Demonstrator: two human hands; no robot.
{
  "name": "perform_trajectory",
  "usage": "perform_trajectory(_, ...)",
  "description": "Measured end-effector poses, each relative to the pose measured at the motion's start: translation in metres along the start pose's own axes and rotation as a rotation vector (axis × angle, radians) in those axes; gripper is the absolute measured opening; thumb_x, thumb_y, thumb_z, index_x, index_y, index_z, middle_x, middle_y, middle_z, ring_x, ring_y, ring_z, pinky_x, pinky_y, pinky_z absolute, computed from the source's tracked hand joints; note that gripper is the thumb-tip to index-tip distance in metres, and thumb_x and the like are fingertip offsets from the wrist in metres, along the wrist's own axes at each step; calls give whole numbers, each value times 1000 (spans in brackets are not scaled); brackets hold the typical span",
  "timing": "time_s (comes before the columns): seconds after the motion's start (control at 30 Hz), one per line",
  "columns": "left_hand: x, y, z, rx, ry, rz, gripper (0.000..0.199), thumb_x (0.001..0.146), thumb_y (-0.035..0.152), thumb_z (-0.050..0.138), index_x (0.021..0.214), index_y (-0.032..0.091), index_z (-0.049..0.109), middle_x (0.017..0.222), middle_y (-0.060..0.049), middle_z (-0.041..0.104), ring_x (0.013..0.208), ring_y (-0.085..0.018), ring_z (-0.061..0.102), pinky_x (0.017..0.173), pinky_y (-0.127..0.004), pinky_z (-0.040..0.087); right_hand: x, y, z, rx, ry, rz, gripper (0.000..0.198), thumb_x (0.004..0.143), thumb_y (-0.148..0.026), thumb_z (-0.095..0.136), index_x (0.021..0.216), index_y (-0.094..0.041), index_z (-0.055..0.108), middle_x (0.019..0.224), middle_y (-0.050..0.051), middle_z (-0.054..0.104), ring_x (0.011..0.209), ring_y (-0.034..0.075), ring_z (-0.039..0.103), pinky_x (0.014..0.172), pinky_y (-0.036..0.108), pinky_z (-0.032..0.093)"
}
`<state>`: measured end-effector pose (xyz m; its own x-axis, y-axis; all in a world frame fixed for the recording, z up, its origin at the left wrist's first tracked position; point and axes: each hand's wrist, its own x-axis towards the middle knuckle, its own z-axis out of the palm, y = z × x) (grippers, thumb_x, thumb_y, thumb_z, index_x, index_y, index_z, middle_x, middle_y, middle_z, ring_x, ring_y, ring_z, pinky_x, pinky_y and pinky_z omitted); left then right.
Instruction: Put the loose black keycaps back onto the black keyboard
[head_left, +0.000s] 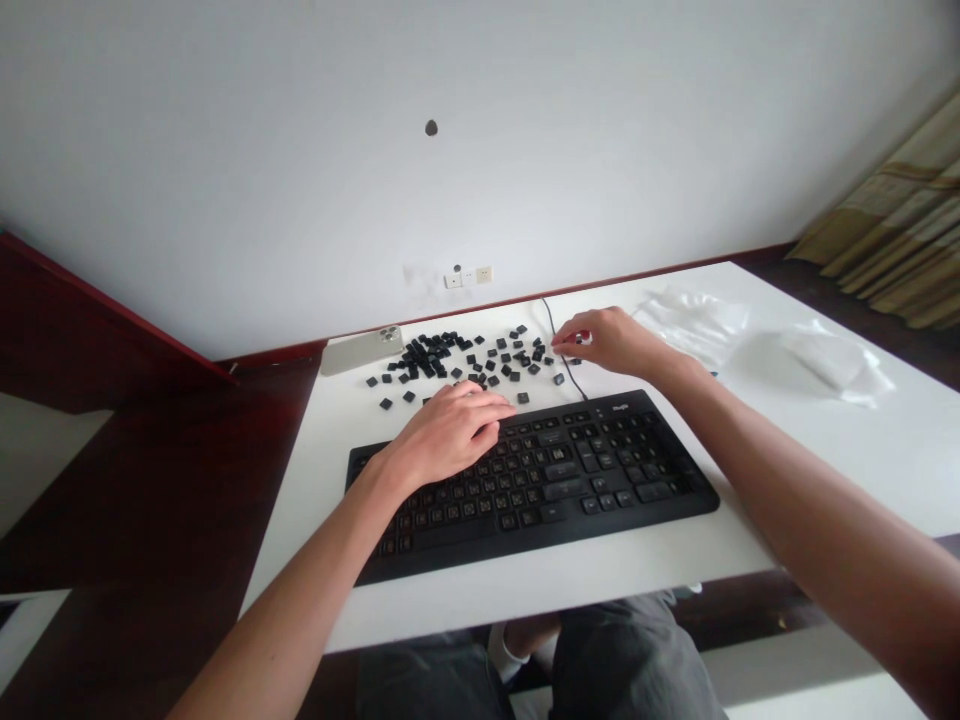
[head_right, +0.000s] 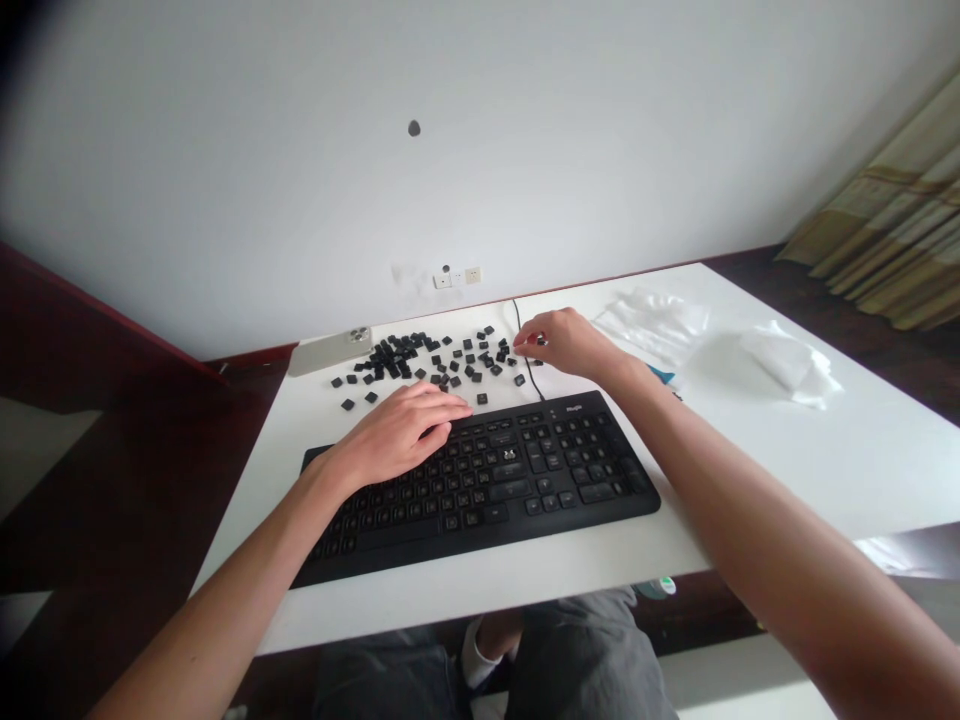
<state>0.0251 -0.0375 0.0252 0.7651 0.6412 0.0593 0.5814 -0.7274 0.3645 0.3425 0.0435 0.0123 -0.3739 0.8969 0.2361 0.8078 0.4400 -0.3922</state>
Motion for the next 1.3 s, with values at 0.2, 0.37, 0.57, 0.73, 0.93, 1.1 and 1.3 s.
perform_trajectory(0.2,0,-2,1,11,8,-2,43,109,29,38,139,29,70,134,-1,74,120,-22,61,105,-42,48,1,-3,16,30,-92,-32,14,90,-34,72,92,-28,84,93,1,82,82,21,73,76,34,53)
perform_trajectory(0.37,-2,-9,-2,88,61,-51,40,108,28,42,132,28,74,126,-2,77,115,-24,64,102,-43,49,1,-5,16,4,-93,-28,10,87,-32,73,90,-27,82,93,1,82,83,22,73,75,34,53)
perform_trajectory(0.57,-3,-17,-3,135,72,-88,39,106,25,44,128,27,75,126,-1,78,114,-25,66,104,-45,50,-1,-13,5,-1,-69,-39,10,88,-31,72,88,-25,80,91,3,81,83,23,73,76,35,51)
perform_trajectory(0.73,-2,-18,0,139,93,-90,33,105,26,48,122,26,77,119,-2,79,109,-24,68,101,-45,53,-6,-33,1,97,-140,-172,9,88,-28,72,95,-27,79,98,1,80,91,22,72,82,35,52)
perform_trajectory(0.93,-1,-21,-1,119,117,-159,23,104,27,56,103,25,79,107,-3,79,99,-23,70,86,-39,56,-7,-46,11,132,-272,-229,13,88,-24,72,100,-27,77,108,2,80,98,23,72,88,36,52)
perform_trajectory(1.1,-1,-20,-2,93,145,-221,20,103,30,60,103,24,79,106,-4,79,91,-20,72,81,-35,57,-8,-44,8,124,-306,-212,16,89,-30,71,102,-26,79,110,5,80,100,25,72,90,39,51)
perform_trajectory(1.3,-1,-18,-5,59,118,-254,18,102,28,64,113,25,78,113,-2,79,85,-16,71,77,-32,53,-9,-42,0,108,-306,-228,20,89,-32,70,106,-26,79,112,6,79,105,27,70,95,41,50)
